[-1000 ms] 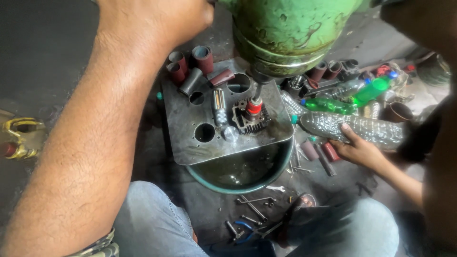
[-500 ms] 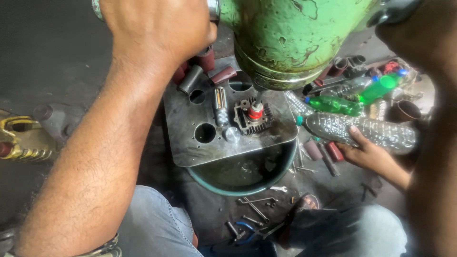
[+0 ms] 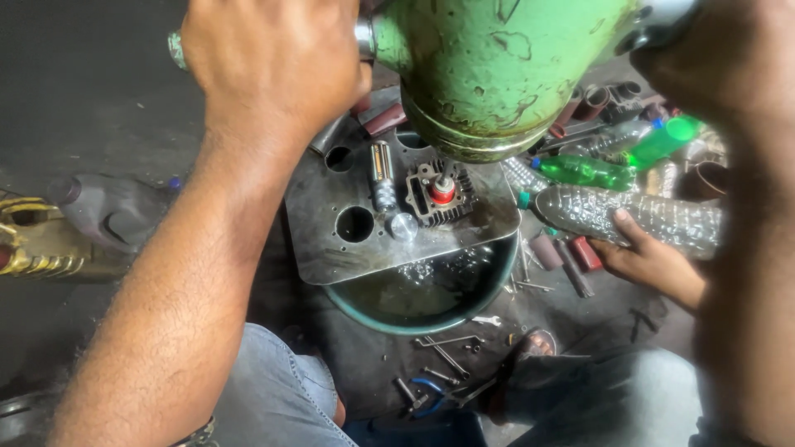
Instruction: The person operates a green valve grinding machine, gripping and turning its side handles to grind the valve seat of a small engine cylinder head clamped on the machine table. A second person holds a plastic bottle of liquid near the workpiece while the person continues working the machine handles.
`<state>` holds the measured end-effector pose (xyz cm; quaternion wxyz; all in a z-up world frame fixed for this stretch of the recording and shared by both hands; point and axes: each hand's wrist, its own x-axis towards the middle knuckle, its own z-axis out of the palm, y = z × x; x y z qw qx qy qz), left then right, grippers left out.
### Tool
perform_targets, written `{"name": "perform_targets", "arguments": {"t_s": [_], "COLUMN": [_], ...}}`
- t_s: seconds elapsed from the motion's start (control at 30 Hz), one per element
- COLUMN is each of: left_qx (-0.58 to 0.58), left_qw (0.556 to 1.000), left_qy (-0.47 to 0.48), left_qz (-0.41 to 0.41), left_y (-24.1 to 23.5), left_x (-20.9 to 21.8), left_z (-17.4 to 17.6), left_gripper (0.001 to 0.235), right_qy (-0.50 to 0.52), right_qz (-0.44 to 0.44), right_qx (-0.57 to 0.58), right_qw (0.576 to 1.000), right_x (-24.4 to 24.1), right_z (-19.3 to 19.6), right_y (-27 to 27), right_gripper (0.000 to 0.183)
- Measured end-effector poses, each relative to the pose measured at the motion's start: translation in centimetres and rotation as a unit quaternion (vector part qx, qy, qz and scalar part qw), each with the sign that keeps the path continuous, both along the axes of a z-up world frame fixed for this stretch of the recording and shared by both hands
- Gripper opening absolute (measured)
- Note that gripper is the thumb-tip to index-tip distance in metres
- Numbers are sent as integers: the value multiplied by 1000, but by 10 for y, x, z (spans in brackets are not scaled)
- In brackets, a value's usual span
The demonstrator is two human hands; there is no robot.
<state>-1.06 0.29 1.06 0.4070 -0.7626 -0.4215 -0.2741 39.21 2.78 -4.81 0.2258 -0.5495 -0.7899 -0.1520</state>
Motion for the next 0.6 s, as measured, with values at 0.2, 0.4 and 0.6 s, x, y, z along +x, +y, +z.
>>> {"name": "perform_targets", "arguments": {"t_s": [0.2,0.4,0.6], "left_qx": [58,67,17], "left_qw": [998,997,1000], "left_qy": [2,18,1], "left_qz": [-10,-19,11], "left_y": [7,5,-3], "left_x": [-6,-4,0], "left_z": [-21,-30,-39], "left_gripper": [18,13,15], "right_qy": [-90,-53,-157], "right_qz": [5,-90,-93], "right_qx": [100,-5,60], "right_qw": [991,994,981], "right_x": [-28,-39,-44], "right_z": [17,18,13], "right_y": [-21,-28,-29], "right_gripper": [20,25,39]}}
